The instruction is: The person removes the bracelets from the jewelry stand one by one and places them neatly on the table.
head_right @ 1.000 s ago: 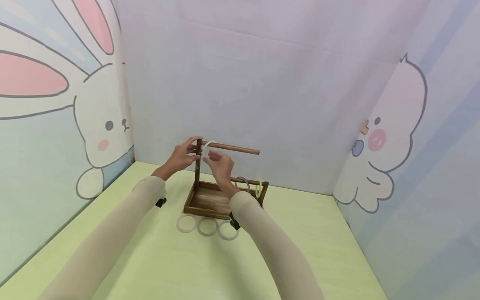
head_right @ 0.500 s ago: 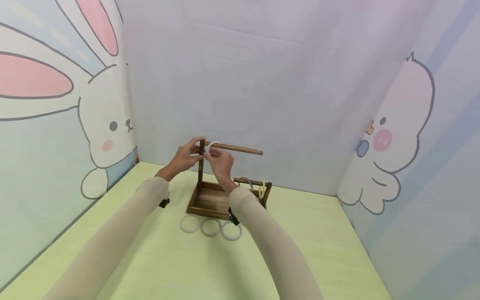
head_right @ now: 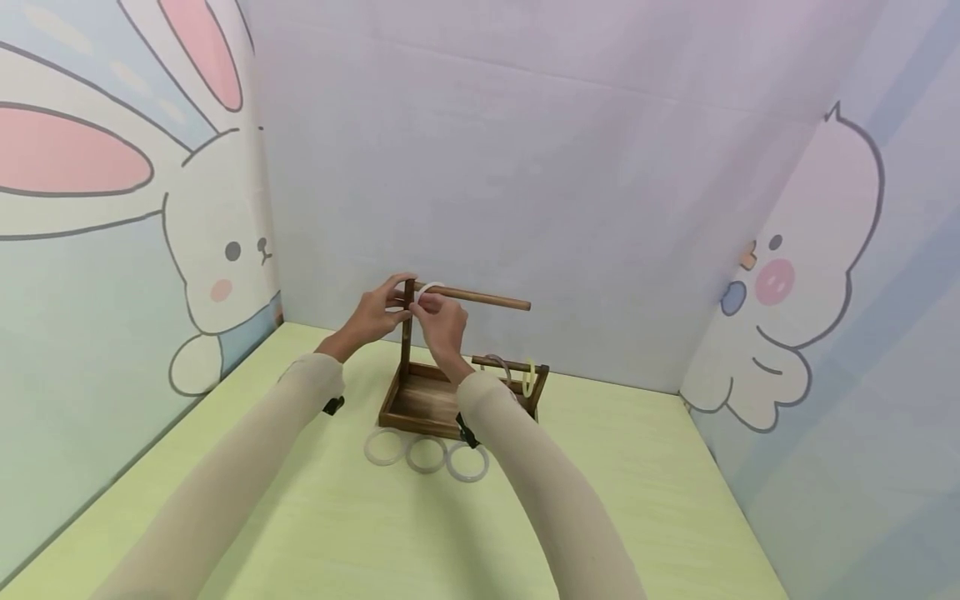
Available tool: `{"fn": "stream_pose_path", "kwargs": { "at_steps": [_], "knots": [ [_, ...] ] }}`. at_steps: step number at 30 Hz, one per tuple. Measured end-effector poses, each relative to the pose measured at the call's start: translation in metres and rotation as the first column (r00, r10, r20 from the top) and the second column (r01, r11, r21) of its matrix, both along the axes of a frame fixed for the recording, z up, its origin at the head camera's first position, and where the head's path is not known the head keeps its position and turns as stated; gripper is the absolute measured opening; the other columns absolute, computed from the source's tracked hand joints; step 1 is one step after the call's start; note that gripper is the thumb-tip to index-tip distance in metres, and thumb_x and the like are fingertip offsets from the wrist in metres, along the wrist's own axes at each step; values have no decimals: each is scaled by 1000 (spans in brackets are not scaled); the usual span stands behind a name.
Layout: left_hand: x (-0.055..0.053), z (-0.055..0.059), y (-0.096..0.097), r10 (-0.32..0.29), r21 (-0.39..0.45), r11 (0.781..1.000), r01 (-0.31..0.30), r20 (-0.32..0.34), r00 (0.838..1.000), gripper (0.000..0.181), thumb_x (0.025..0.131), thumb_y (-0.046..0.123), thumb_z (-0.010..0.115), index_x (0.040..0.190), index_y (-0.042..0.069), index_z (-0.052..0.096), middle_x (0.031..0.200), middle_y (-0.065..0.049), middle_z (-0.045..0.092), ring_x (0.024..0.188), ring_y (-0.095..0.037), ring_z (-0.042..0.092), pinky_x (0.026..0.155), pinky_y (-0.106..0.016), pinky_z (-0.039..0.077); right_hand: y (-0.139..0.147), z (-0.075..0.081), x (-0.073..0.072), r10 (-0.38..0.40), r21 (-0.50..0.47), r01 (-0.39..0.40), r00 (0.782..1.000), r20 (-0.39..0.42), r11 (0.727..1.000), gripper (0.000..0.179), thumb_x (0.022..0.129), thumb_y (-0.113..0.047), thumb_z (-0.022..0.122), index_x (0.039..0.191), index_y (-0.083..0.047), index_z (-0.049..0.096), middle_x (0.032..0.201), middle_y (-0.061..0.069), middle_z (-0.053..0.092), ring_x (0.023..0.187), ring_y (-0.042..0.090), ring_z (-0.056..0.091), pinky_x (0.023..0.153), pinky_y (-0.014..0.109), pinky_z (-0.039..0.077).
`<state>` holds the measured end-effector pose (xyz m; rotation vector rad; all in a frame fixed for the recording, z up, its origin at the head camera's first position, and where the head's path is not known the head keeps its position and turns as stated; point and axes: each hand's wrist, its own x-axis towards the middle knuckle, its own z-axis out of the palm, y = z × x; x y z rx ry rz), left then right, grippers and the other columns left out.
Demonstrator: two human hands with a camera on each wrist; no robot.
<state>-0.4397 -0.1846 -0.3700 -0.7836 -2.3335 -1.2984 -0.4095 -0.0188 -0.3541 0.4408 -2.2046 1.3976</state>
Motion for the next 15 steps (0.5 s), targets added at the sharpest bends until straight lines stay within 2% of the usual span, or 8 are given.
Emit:
{"fn": "stream_pose_path", "kwargs": {
  "at_steps": [4, 8, 15],
  "knots": [
    [0, 1, 1, -9, 7, 1000, 9, 2, 1000, 69, 96, -10, 67, 154, 20, 43, 142, -17, 61, 125, -35, 65, 100, -46, 58, 5, 0, 0, 7, 41, -5, 999, -40, 999, 18, 94, -14, 80, 109, -5, 81, 100, 11, 80, 94, 22, 78, 88, 40, 62],
    [0, 1, 1, 5, 5, 1000, -5, 10, 1000, 70, 96, -10, 67, 155, 21, 43, 136, -21, 64, 123, -36, 66, 98, -48, 59, 10, 0, -1, 0, 112, 9, 997, -78, 994, 19, 95, -16, 80, 110, -5, 81, 100, 9, 80, 93, 20, 78, 85, 38, 63],
    [-1, 0, 2, 7, 14, 1000, -7, 43, 999, 71, 97, -10, 66, 156, 22, 42, 127, -25, 68, 123, -36, 66, 98, -48, 59, 19, 0, 3, -9, 160, 19, 998, -63, 987, 25, 98, -21, 75, 118, -6, 78, 107, 9, 79, 99, 19, 77, 85, 34, 63]
  ]
}}
